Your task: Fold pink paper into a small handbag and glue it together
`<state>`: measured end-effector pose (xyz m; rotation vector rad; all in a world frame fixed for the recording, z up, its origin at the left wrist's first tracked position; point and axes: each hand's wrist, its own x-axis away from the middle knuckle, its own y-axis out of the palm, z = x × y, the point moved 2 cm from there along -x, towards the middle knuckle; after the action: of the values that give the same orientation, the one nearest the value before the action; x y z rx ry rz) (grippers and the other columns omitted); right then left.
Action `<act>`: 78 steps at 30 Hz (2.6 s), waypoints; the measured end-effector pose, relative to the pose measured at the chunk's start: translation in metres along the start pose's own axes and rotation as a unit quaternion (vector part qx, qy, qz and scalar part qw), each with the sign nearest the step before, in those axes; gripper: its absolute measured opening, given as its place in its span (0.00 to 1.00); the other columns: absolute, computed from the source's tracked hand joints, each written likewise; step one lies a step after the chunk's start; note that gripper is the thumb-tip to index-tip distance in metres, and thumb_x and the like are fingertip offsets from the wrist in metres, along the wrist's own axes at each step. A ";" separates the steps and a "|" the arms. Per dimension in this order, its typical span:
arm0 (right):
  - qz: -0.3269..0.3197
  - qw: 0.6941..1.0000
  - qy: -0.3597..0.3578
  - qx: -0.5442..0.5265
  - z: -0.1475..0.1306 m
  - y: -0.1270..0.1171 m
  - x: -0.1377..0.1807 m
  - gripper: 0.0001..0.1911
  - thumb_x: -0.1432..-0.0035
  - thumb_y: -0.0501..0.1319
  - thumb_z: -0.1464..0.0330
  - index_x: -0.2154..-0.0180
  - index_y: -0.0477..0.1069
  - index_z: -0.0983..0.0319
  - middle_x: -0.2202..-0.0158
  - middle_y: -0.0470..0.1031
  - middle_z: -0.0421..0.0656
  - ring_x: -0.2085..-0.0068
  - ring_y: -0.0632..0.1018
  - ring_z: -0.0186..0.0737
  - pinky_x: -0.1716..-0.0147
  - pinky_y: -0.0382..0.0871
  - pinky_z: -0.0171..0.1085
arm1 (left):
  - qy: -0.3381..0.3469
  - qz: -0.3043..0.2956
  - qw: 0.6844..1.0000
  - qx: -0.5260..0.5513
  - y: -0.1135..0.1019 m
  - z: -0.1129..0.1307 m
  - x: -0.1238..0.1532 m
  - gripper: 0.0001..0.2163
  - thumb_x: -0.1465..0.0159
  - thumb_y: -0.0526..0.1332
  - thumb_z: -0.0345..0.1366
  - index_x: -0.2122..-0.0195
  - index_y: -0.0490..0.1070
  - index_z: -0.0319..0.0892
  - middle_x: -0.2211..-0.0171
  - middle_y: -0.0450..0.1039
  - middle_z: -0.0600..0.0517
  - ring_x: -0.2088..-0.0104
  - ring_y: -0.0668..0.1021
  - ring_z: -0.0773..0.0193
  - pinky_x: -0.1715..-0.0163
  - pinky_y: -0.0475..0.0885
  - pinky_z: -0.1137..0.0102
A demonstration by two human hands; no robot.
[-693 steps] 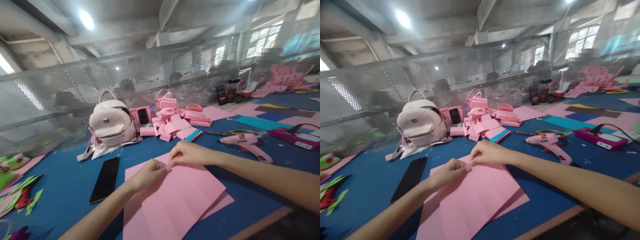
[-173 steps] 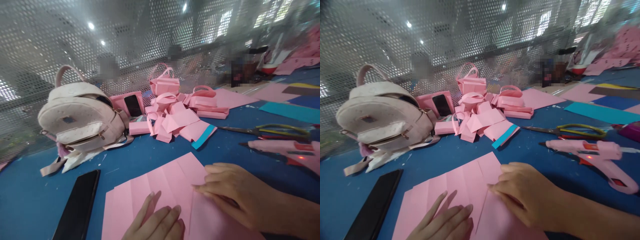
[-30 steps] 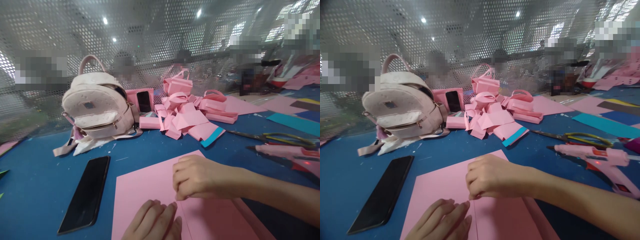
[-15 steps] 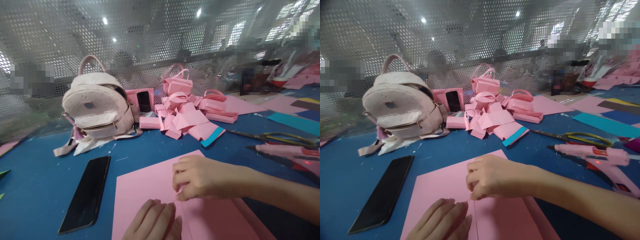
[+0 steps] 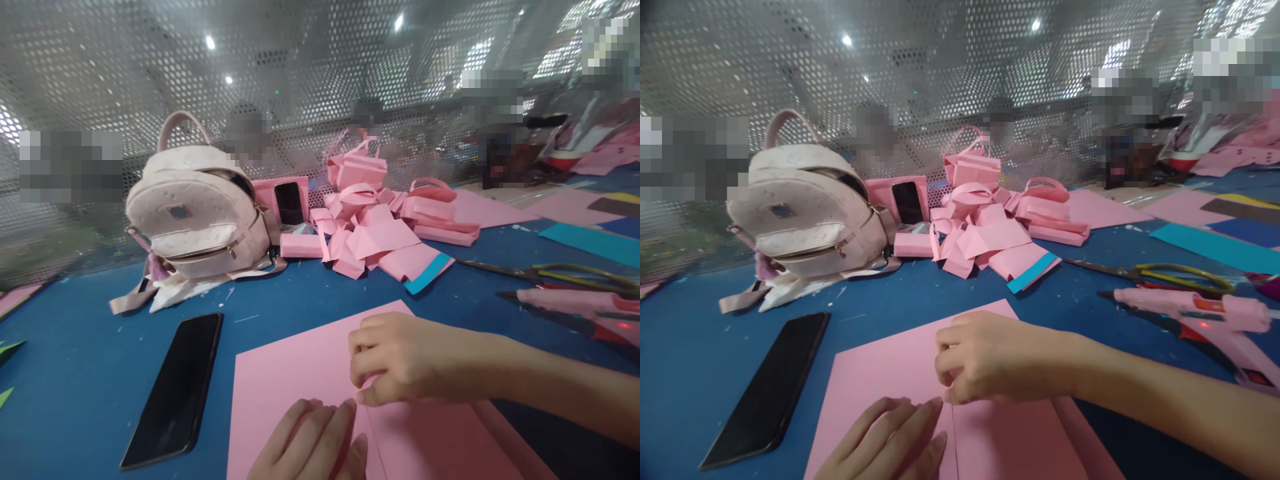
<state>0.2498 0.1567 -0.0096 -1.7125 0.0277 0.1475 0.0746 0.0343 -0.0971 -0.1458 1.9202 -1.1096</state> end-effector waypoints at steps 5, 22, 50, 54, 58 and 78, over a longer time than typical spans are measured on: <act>-0.007 1.000 -0.003 0.015 -0.001 0.000 -0.001 0.10 0.38 0.58 0.78 0.67 0.74 0.60 0.66 0.77 0.40 0.64 0.68 0.38 0.65 0.60 0.40 | -0.051 0.123 0.991 0.012 0.007 0.004 -0.002 0.05 0.35 0.62 0.29 0.67 0.75 0.43 0.58 0.80 0.52 0.64 0.79 0.63 0.58 0.77 0.64; 0.046 0.997 0.018 -0.065 0.003 0.009 0.001 0.10 0.32 0.56 0.70 0.60 0.76 0.60 0.65 0.78 0.41 0.63 0.72 0.37 0.64 0.61 0.38 | 0.026 0.061 0.998 0.008 -0.015 -0.005 -0.023 0.07 0.33 0.59 0.29 0.65 0.77 0.42 0.62 0.82 0.57 0.66 0.80 0.67 0.56 0.72 0.69; 0.155 0.968 0.181 -0.082 -0.006 0.050 0.007 0.13 0.36 0.53 0.72 0.59 0.76 0.61 0.65 0.74 0.43 0.65 0.72 0.37 0.67 0.63 0.35 | 0.092 -0.064 0.993 0.023 -0.027 -0.041 -0.023 0.17 0.29 0.47 0.26 0.52 0.75 0.33 0.51 0.78 0.46 0.55 0.77 0.58 0.49 0.68 0.62; 0.151 0.977 0.139 -0.060 -0.004 0.047 0.006 0.14 0.36 0.51 0.73 0.58 0.75 0.63 0.65 0.74 0.45 0.66 0.71 0.39 0.69 0.63 0.36 | 0.080 -0.041 0.996 0.011 -0.025 -0.041 -0.025 0.18 0.28 0.45 0.27 0.56 0.77 0.35 0.54 0.80 0.49 0.57 0.78 0.59 0.49 0.69 0.63; 0.148 0.978 0.120 -0.085 0.000 0.046 0.005 0.16 0.35 0.49 0.75 0.57 0.75 0.64 0.66 0.74 0.45 0.65 0.71 0.38 0.68 0.64 0.35 | 0.082 -0.033 0.996 0.003 -0.024 -0.043 -0.026 0.18 0.29 0.46 0.26 0.57 0.77 0.37 0.54 0.80 0.50 0.58 0.79 0.60 0.50 0.70 0.63; 0.073 0.995 0.053 0.049 0.003 0.037 0.006 0.14 0.31 0.49 0.76 0.57 0.73 0.65 0.66 0.74 0.44 0.66 0.68 0.41 0.66 0.59 0.39 | 0.081 -0.050 0.995 0.008 -0.025 -0.044 -0.029 0.15 0.30 0.48 0.26 0.57 0.76 0.36 0.53 0.79 0.47 0.55 0.78 0.59 0.48 0.68 0.63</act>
<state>0.2514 0.1550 -0.0469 -1.6182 0.2361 0.1606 0.0518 0.0623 -0.0512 -0.1478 2.0648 -1.2361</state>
